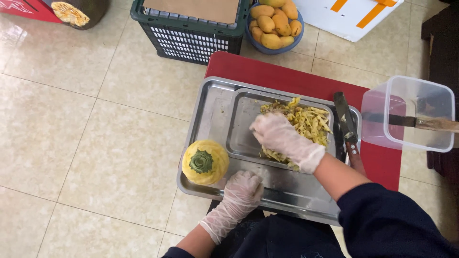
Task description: Peeling and removing the eyes of a pineapple using a knife and cleaning the workspace
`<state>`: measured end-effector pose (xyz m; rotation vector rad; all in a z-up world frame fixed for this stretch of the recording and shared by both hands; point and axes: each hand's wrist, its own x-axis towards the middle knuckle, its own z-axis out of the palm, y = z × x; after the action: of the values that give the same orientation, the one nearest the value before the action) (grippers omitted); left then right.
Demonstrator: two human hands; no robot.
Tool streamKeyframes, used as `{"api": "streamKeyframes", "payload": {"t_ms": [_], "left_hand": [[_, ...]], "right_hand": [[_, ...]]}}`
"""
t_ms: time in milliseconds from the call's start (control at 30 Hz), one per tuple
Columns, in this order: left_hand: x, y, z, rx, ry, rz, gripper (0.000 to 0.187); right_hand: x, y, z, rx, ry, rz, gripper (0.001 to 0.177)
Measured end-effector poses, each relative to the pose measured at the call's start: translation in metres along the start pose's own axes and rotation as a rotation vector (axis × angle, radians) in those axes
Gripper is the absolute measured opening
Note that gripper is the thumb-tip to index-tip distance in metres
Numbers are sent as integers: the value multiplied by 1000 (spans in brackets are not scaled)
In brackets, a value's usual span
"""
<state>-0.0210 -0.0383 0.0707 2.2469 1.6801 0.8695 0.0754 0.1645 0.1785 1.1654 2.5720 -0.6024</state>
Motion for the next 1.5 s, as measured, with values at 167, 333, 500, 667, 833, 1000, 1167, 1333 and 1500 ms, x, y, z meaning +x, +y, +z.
{"api": "streamKeyframes", "payload": {"t_ms": [167, 333, 500, 667, 833, 1000, 1167, 1333, 1500], "left_hand": [[8, 7, -15, 3, 62, -7, 14], [8, 7, -26, -4, 107, 24, 3], [11, 8, -31, -97, 65, 5, 5], [15, 9, -32, -180, 63, 12, 10], [21, 13, -31, -235, 148, 63, 15], [19, 15, -26, -176, 52, -3, 14], [28, 17, -38, -229, 67, 35, 7], [23, 11, -31, -207, 40, 31, 7], [23, 11, -29, -252, 61, 32, 15]], "right_hand": [[103, -11, 47, -112, 380, -192, 21], [201, -21, 133, -360, 322, -113, 7], [188, -32, 120, -501, 542, -103, 14], [123, 0, 75, -142, 491, -103, 21], [39, 43, 26, -238, 449, 125, 48], [18, 103, 53, -175, 309, 363, 86], [-20, 106, 62, -119, 267, 414, 85], [-42, 143, 62, -17, 478, 447, 81], [-59, 143, 66, 204, 248, 580, 85]]}}
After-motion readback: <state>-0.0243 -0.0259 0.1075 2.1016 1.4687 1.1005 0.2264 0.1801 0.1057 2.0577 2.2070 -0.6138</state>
